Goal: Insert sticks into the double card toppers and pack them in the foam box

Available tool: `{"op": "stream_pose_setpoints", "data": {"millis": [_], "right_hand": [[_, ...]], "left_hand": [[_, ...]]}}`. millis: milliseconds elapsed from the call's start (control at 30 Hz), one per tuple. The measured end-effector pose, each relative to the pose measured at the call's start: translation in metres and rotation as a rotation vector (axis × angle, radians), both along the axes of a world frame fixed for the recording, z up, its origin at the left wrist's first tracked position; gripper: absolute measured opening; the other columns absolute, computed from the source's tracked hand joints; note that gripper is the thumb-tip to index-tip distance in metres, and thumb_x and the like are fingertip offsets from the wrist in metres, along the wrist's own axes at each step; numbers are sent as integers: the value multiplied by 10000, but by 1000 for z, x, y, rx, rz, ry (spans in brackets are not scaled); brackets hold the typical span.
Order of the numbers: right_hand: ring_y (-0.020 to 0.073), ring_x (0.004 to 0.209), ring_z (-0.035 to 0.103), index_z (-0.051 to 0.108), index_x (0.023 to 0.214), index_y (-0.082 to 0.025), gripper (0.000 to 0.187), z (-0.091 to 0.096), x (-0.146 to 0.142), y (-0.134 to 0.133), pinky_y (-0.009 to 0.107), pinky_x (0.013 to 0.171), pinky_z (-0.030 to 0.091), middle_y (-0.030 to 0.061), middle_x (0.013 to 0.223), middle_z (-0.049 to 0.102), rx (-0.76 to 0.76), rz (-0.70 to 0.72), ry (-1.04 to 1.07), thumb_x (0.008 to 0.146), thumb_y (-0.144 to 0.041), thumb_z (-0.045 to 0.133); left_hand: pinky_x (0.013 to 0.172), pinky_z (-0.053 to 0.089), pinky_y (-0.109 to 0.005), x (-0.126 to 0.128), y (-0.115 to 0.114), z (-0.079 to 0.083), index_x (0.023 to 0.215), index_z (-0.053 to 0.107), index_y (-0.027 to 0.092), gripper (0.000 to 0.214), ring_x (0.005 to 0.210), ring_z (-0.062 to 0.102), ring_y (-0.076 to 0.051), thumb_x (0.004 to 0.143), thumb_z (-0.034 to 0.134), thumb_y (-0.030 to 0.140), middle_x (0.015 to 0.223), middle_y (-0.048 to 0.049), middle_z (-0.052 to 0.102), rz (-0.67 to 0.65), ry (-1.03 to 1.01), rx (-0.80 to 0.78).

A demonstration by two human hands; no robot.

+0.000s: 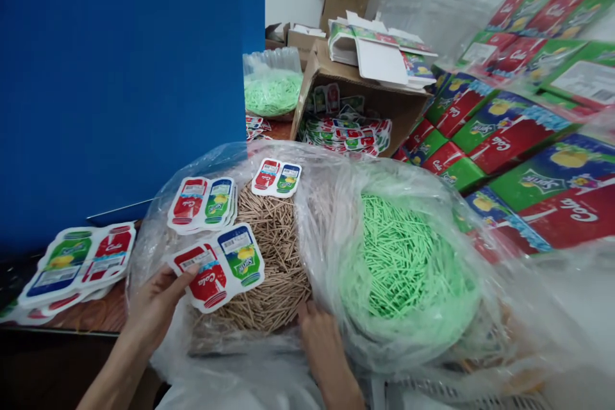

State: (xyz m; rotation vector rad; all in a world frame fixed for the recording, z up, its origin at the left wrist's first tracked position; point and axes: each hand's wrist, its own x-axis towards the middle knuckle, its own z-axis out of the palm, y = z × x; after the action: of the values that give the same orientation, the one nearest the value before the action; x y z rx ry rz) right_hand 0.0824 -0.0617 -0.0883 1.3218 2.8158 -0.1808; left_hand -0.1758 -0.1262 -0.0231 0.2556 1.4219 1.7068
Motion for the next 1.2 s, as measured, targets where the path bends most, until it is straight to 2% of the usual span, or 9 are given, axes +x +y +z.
{"op": "stream_pose_setpoints", "data": {"millis": [100,200,300,500,633,767,900,1067,1200], "right_hand": [[202,694,660,607,911,-171,373,-4,-10,-3,254,505,439,74,858,668,60,30,-47,737,98,416],[233,898,622,583,1032,-165,422,-6,-16,-4,295,656,487,89,1011,640,104,63,-49,743,100,428],[229,974,572,554,1124,-152,459,-8,-14,-4,326,792,471,88,1126,599,159,89,-16,747,94,465],[226,945,549,571,1134,-213,446,-4,-13,0,355,836,435,50,1029,616,167,145,-52,772,39,504],[260,891,561,629,969,-171,283,-4,-16,0,393,784,449,77,915,626,169,142,-84,770,-1,522],[272,977,543,610,1034,-135,318,-11,-17,-3,432,862,419,118,1001,630,194,166,-93,764,7,521],[273,1039,524,585,1084,-133,350,-16,-17,-3,446,917,392,122,1043,628,214,186,-94,773,9,509],[276,1037,528,589,1041,-111,309,-3,-17,-4,435,962,365,130,1002,641,229,202,-109,767,9,515],[257,965,551,587,981,-155,263,8,-17,-5,423,953,372,92,942,649,191,178,-126,781,-3,511]], "left_hand": [[659,563,-255,4,0,-4,803,698,204,303,791,707,-229,537,838,246,743,8,767,-13,-37,-7],[640,562,-237,3,-1,-7,860,702,209,347,774,709,-213,542,839,217,773,15,770,-47,-70,15],[602,555,-205,1,-2,-10,869,705,212,342,719,708,-182,555,839,236,762,28,770,-37,-67,10],[566,552,-205,2,-2,-10,861,706,210,346,676,705,-179,551,844,275,751,23,770,-49,-65,-4],[597,564,-231,4,-2,-7,837,710,211,339,690,713,-199,532,849,259,745,17,771,-61,-90,-18],[668,574,-278,4,-4,-8,872,706,214,380,783,714,-235,518,844,207,816,4,776,-65,-99,-13],[658,580,-289,5,-3,-7,889,702,204,394,780,717,-245,520,841,204,803,-7,777,-91,-145,-33],[659,583,-285,4,-1,-1,924,699,208,434,781,720,-244,516,847,218,795,-5,777,-79,-152,-25],[661,590,-303,0,-4,4,886,706,197,400,776,721,-257,520,846,274,790,-18,778,-25,-113,-38]]}}
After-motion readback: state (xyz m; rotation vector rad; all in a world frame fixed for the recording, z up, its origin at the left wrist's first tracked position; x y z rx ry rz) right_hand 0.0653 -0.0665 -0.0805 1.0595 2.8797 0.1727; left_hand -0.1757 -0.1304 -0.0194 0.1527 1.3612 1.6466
